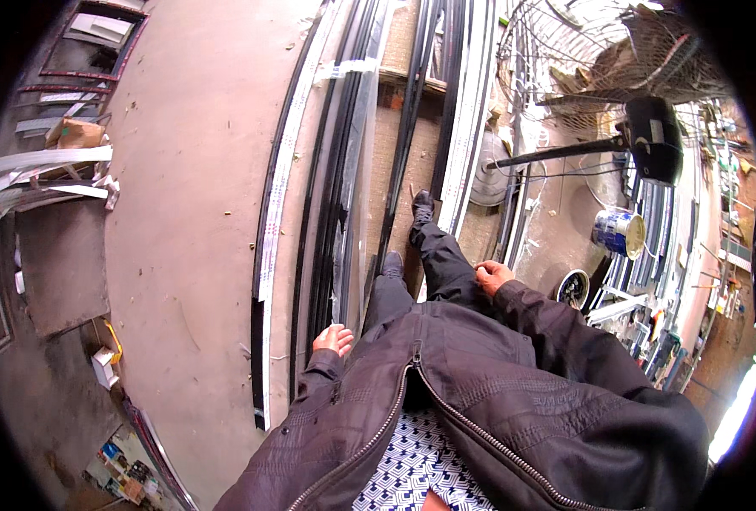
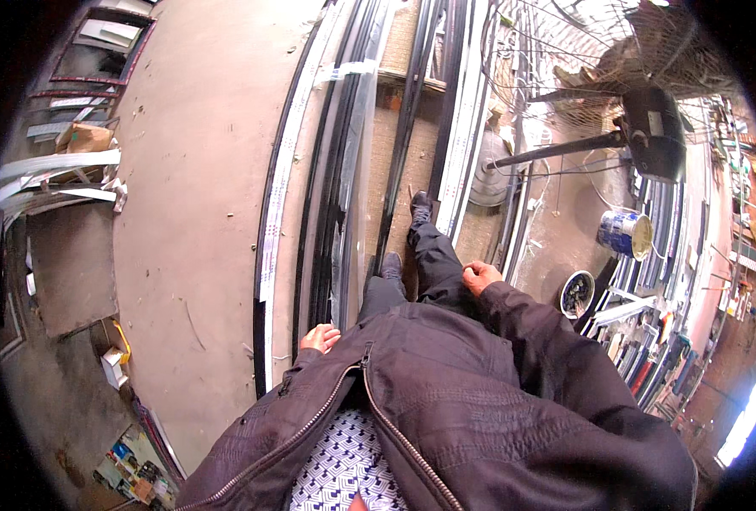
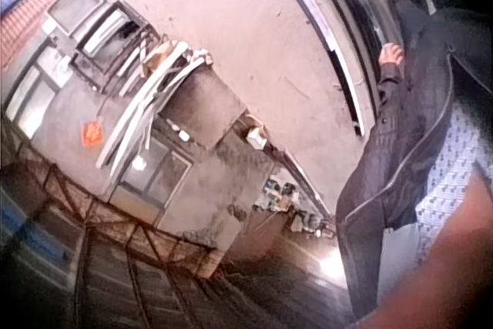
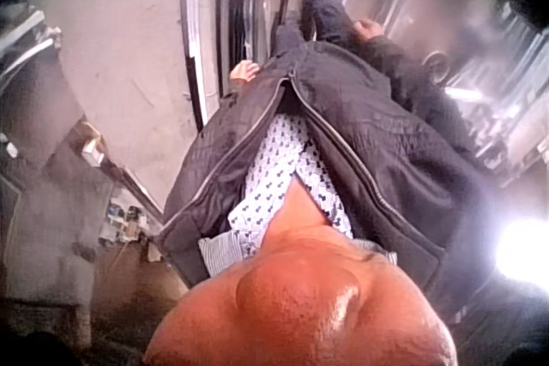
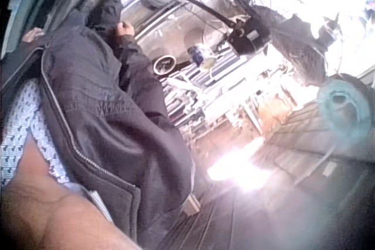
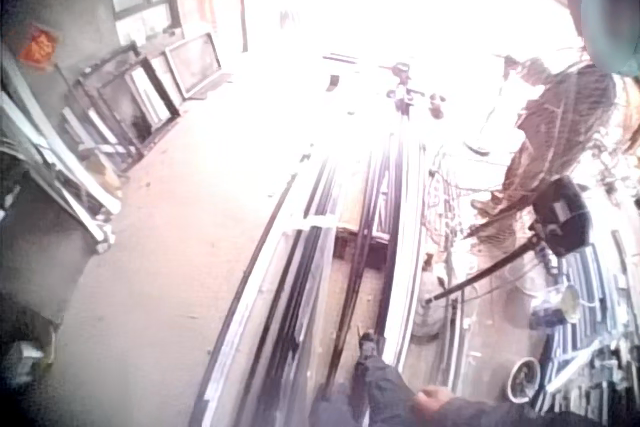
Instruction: The person measures a black metal profile with a tape measure and marks it with a marker. They then use a chop saw to cut the profile at the marked point. The person repeats this process for another profile and organizes the cut pieces.
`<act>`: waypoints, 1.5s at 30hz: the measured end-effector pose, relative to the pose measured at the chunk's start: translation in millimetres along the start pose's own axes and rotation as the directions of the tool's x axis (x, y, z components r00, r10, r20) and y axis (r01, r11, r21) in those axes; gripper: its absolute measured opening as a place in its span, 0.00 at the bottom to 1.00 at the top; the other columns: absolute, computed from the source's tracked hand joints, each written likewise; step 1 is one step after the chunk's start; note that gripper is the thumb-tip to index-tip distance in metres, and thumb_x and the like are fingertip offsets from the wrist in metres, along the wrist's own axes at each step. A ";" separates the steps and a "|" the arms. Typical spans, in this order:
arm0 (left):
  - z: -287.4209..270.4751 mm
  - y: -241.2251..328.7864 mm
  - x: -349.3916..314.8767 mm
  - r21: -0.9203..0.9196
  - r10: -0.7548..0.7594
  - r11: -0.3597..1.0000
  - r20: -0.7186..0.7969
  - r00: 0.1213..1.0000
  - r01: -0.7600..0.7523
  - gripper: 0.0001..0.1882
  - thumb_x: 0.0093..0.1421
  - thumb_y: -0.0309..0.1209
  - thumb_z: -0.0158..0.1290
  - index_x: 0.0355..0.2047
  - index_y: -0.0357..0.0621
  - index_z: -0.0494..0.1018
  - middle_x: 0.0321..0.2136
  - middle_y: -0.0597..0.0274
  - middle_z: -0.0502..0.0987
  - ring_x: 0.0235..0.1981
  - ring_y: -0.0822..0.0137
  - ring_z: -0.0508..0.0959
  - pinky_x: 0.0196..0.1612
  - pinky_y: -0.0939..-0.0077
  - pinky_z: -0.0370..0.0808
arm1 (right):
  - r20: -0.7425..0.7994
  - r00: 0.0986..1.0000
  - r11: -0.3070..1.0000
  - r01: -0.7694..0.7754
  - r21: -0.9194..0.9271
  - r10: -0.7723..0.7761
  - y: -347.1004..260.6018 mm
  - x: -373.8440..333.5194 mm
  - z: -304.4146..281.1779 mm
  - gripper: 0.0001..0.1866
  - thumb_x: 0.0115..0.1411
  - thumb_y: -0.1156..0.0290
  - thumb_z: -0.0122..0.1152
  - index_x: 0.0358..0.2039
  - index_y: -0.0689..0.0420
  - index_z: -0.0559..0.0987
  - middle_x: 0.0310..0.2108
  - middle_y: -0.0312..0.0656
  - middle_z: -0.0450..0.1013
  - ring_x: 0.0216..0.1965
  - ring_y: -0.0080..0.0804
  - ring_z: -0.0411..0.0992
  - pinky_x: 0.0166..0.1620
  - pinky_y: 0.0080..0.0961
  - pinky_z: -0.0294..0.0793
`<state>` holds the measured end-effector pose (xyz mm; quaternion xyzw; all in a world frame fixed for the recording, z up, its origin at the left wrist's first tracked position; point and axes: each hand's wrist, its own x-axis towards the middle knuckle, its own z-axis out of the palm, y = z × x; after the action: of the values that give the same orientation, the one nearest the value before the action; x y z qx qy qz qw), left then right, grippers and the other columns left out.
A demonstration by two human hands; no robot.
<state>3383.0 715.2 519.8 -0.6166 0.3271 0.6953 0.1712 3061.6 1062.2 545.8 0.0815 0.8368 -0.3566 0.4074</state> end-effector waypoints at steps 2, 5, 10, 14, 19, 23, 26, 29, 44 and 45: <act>-1.7 0.6 -0.1 0.018 0.008 1.000 -0.017 1.000 -0.008 0.25 0.66 0.46 0.51 0.56 0.42 0.72 0.52 0.50 0.79 0.49 0.57 0.81 0.51 0.58 0.76 | 0.025 1.000 1.000 0.014 0.011 -0.015 3.9 10.9 1.1 0.15 0.62 0.64 0.56 0.42 0.61 0.83 0.30 0.40 0.80 0.33 0.28 0.77 0.41 0.25 0.76; -4.6 -5.8 11.5 -0.013 -0.004 1.000 -0.061 0.998 0.003 0.24 0.66 0.46 0.51 0.55 0.44 0.72 0.50 0.53 0.80 0.47 0.59 0.81 0.49 0.59 0.77 | 0.074 0.997 0.999 0.013 0.038 -0.016 2.9 28.4 2.0 0.16 0.62 0.63 0.56 0.43 0.60 0.83 0.31 0.41 0.80 0.34 0.29 0.77 0.42 0.26 0.76; 8.0 15.0 14.0 -0.037 -0.012 0.999 -0.100 0.995 0.008 0.23 0.67 0.45 0.50 0.55 0.44 0.72 0.49 0.53 0.80 0.47 0.59 0.81 0.48 0.59 0.77 | 0.139 0.990 0.999 -0.030 0.012 0.028 -22.0 55.7 -9.2 0.16 0.65 0.66 0.54 0.46 0.63 0.79 0.30 0.39 0.78 0.29 0.26 0.74 0.33 0.23 0.74; 39.8 55.1 5.8 -0.016 0.025 1.000 -0.109 0.994 -0.026 0.26 0.69 0.48 0.49 0.57 0.42 0.70 0.50 0.51 0.79 0.49 0.57 0.81 0.50 0.57 0.76 | 0.170 0.985 0.999 0.017 -0.038 -0.011 -28.6 96.9 -25.7 0.16 0.65 0.66 0.53 0.46 0.63 0.79 0.31 0.40 0.78 0.29 0.26 0.74 0.33 0.25 0.75; 67.1 93.6 -1.3 -0.055 0.011 0.998 -0.135 0.991 -0.019 0.26 0.66 0.50 0.50 0.58 0.49 0.71 0.52 0.53 0.79 0.51 0.62 0.79 0.50 0.66 0.74 | 0.236 0.972 0.998 0.003 -0.059 0.011 -65.1 130.7 -50.8 0.15 0.67 0.65 0.53 0.45 0.63 0.80 0.30 0.40 0.78 0.29 0.27 0.75 0.32 0.25 0.76; 54.6 99.1 18.2 0.109 0.208 0.976 -0.193 0.959 -0.190 0.23 0.67 0.49 0.52 0.48 0.42 0.79 0.45 0.55 0.82 0.42 0.67 0.79 0.43 0.76 0.72 | 0.245 0.969 0.998 -0.051 0.038 0.040 -96.1 145.8 -62.9 0.16 0.67 0.63 0.53 0.47 0.61 0.79 0.33 0.41 0.79 0.29 0.28 0.76 0.31 0.26 0.76; 34.2 107.3 43.0 0.178 0.356 0.929 -0.204 0.912 -0.323 0.22 0.67 0.46 0.53 0.47 0.39 0.81 0.36 0.61 0.83 0.31 0.73 0.77 0.35 0.77 0.73 | 0.252 0.965 0.994 -0.092 0.061 0.074 -115.2 146.2 -66.4 0.16 0.67 0.62 0.53 0.48 0.59 0.79 0.33 0.41 0.79 0.29 0.29 0.76 0.31 0.26 0.76; 14.7 117.1 68.3 0.261 0.364 0.917 -0.236 0.901 -0.302 0.24 0.67 0.48 0.53 0.47 0.38 0.81 0.35 0.63 0.83 0.36 0.72 0.79 0.42 0.75 0.75 | 0.231 0.966 0.992 -0.127 0.027 0.117 -123.9 154.9 -56.0 0.16 0.67 0.62 0.53 0.47 0.59 0.79 0.33 0.41 0.79 0.29 0.29 0.76 0.30 0.27 0.75; -117.4 403.8 148.9 -0.024 -0.002 1.000 -0.081 0.997 0.000 0.21 0.66 0.43 0.53 0.53 0.45 0.71 0.43 0.56 0.81 0.34 0.59 0.81 0.36 0.62 0.77 | 0.061 0.964 0.938 -0.266 0.221 0.259 -269.2 199.6 122.0 0.15 0.64 0.64 0.55 0.43 0.59 0.82 0.31 0.40 0.80 0.27 0.26 0.76 0.30 0.25 0.77; -125.2 432.4 139.3 -0.058 0.036 0.998 -0.063 0.997 -0.040 0.22 0.66 0.44 0.53 0.54 0.44 0.71 0.45 0.54 0.80 0.38 0.59 0.81 0.39 0.62 0.78 | 0.060 0.979 0.973 -0.198 0.122 0.192 -277.7 203.3 143.2 0.16 0.63 0.63 0.55 0.43 0.59 0.82 0.32 0.42 0.80 0.29 0.29 0.78 0.34 0.27 0.78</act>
<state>3173.7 294.2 486.9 -0.6361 0.3233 0.6885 0.1294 2899.2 732.5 483.4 0.1806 0.7902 -0.3692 0.4545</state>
